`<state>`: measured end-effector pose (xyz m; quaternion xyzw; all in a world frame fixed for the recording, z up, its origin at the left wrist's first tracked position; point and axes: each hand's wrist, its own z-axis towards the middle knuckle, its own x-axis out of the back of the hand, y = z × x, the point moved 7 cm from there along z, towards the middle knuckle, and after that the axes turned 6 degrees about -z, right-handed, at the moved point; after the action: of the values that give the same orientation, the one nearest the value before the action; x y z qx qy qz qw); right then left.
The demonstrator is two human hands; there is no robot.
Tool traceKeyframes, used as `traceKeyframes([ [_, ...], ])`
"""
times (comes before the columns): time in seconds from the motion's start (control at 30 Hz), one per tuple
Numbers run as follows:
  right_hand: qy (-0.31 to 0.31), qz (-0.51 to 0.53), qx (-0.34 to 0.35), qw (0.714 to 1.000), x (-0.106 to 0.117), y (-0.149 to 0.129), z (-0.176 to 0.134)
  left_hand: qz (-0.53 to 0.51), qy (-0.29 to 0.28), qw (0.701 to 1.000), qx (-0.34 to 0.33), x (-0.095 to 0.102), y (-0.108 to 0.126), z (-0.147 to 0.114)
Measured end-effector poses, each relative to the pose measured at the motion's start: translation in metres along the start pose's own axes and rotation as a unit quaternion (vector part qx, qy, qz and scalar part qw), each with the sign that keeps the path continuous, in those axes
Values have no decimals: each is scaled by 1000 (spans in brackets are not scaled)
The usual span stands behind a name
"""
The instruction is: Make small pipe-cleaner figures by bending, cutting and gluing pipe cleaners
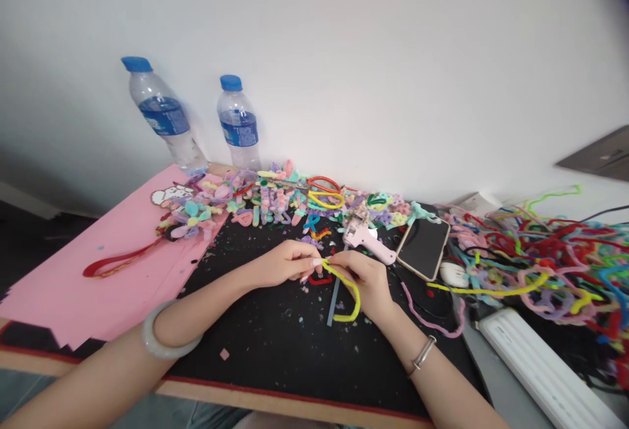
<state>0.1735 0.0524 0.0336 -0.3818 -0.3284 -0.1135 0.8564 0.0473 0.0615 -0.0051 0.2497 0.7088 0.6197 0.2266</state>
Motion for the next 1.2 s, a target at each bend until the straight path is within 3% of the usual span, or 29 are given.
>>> traceKeyframes([
  [0.3, 13, -30, -44, 999, 1, 4, -6, -5, -29, 999, 28, 0, -4, 3],
  [0.83, -67, -9, 14, 998, -9, -5, -8, -1, -80, 996, 25, -4, -4, 1],
  [0.97, -94, -7, 4, 996, -14, -4, -8, 2, -81, 996, 22, -5, -4, 1],
  [1.2, -88, -22, -2, 996, -19, -3, -7, 6, -60, 998, 11, -6, -5, 1],
])
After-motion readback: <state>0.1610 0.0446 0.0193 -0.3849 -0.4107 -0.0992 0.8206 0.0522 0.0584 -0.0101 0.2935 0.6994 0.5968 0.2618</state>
